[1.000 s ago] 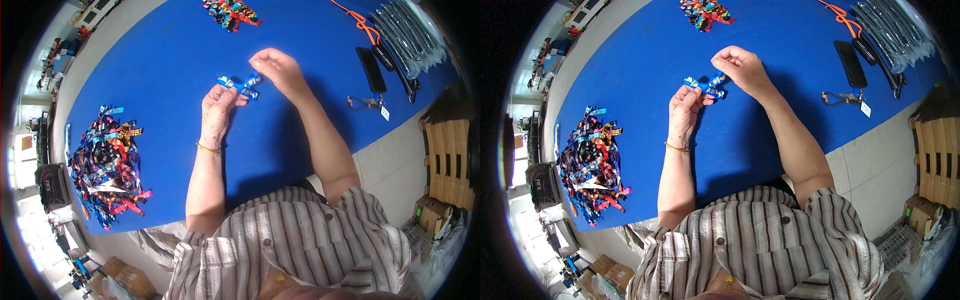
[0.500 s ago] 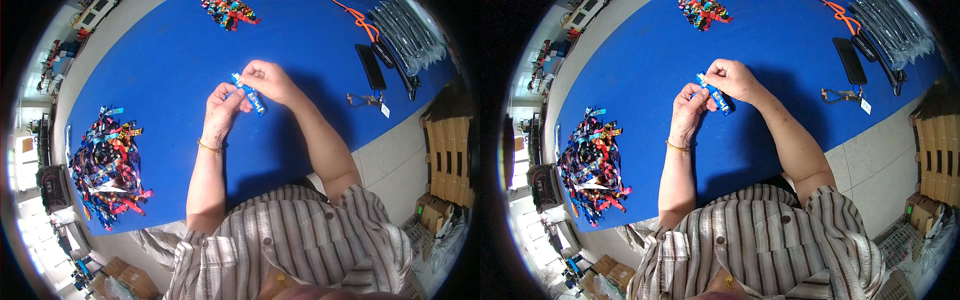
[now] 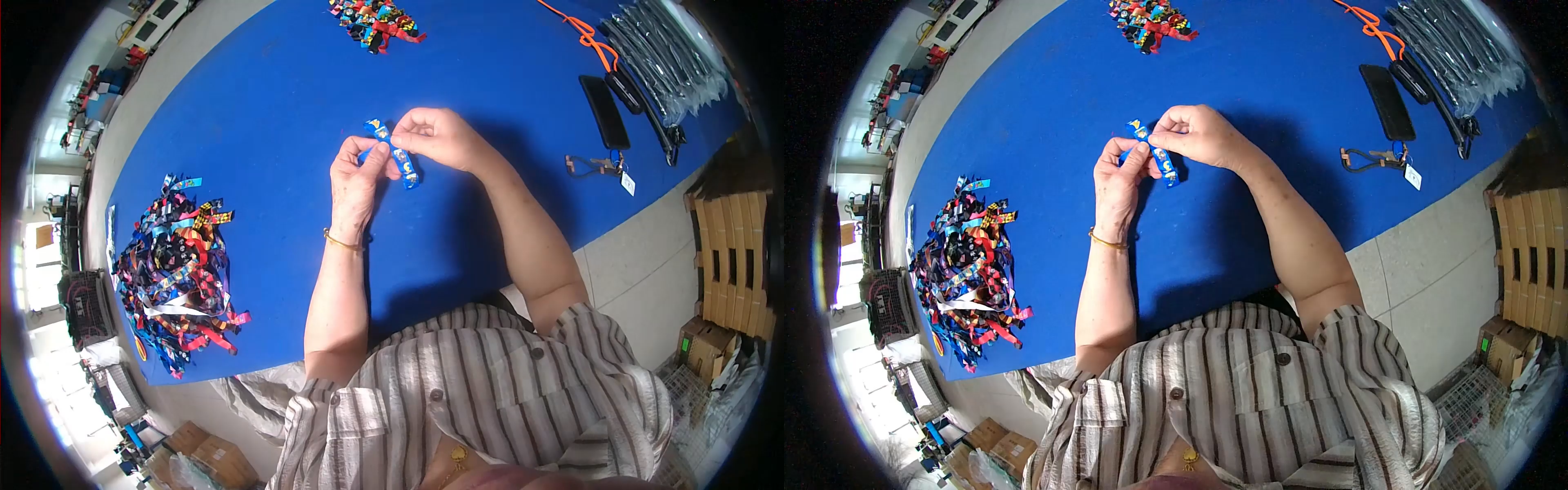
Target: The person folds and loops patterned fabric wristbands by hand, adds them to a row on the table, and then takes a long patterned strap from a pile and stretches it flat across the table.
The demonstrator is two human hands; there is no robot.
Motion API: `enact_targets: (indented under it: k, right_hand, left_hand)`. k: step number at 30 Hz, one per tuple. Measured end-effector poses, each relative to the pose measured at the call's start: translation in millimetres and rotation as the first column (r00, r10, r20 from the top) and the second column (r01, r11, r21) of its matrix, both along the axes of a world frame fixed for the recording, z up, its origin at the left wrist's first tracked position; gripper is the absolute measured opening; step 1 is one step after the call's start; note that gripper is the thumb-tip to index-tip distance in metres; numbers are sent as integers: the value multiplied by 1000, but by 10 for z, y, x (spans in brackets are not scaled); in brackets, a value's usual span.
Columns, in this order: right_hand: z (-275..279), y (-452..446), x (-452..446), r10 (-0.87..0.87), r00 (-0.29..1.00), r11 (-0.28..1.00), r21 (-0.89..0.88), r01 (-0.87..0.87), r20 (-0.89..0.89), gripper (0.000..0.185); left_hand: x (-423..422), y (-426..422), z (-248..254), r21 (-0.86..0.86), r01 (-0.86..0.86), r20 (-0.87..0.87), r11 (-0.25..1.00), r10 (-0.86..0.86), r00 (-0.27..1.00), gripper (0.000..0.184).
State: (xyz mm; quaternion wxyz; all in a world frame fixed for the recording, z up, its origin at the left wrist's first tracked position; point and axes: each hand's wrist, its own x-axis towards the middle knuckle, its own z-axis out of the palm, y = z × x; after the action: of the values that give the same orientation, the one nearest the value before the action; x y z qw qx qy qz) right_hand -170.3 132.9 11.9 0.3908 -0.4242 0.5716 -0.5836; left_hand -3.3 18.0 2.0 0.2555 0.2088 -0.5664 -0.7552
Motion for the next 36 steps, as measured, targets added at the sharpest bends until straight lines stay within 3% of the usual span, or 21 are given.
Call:
enact_targets:
  k: [9,13,19,23,26,29,32,36]
  right_hand:
    - [-6,-24,76,-199,935,980,-42,196,-295,19]
    - [24,-17,113,-259,868,960,-11,281,-424,11]
    - [16,-28,60,-313,864,947,-68,313,-395,11]
    - [-23,-27,-11,-359,775,926,-97,364,-520,12]
    - [7,-14,-12,-345,858,934,-48,354,-381,12]
    - [-100,-49,-80,-301,947,954,-19,301,-115,11]
    - [-112,-74,-72,-359,928,933,-69,353,-103,13]
    - [-82,-34,-76,-354,906,934,-37,355,-234,14]
  left_hand:
    - [-18,23,-32,7,34,21,999,-34,999,12]
    - [-44,110,-37,-129,46,94,991,-34,995,19]
    - [-38,113,-4,-77,56,102,995,-48,994,28]
    - [-31,112,10,-96,63,115,993,-51,992,28]
    - [-28,83,-56,-109,65,127,992,-51,991,24]
    - [-18,23,-81,-133,82,142,988,-63,988,21]
    - [8,27,-37,-125,27,151,992,-8,989,18]
    - [21,-10,-44,-151,-76,198,986,105,975,16]
